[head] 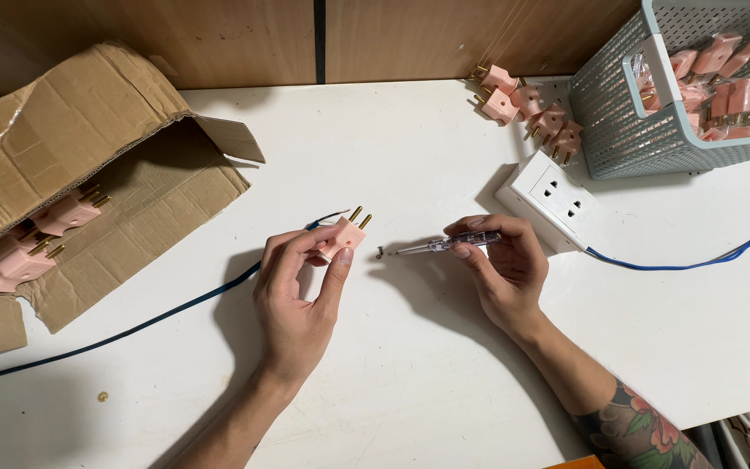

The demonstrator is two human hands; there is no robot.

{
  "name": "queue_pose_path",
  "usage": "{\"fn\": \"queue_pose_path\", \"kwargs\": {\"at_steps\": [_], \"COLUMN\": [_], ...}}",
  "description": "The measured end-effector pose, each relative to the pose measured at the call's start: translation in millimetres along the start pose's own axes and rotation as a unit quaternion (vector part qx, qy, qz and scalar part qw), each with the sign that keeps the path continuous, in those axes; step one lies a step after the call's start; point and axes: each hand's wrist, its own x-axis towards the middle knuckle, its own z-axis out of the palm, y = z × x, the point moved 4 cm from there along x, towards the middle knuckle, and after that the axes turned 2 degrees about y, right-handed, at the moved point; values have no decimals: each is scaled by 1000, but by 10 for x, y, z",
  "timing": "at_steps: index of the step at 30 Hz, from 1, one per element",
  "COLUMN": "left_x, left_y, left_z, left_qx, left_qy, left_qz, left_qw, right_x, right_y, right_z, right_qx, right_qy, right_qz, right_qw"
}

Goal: The person assembles pink electrical plugs by hand on a white table. They use a screwdriver to tighten screws on the plug components, insert wires, and place the finished plugs into a cardboard box.

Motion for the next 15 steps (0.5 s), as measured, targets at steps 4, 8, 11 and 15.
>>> {"fn": "queue_pose_path", "kwargs": {"at_steps": [4,8,11,15], "left_x": [-3,-10,8,-80], "left_y": [-7,-21,2,-6], "left_z": [6,11,-3,66], "left_qx": [-1,-1,5,21], "left_qy": [1,0,-4,-48], "left_qz": [-1,-2,24,73], "left_qw": [1000,1000,1000,996], "right_x": [-15,-14,-13,11], "right_y": [13,20,-11,-28], "right_z": [10,15,26,-67], "right_qx": [0,1,2,2], "right_qy": [-6,-8,8,53], "right_qz": [7,6,-7,-44], "right_qw": [1000,1000,1000,998]}}
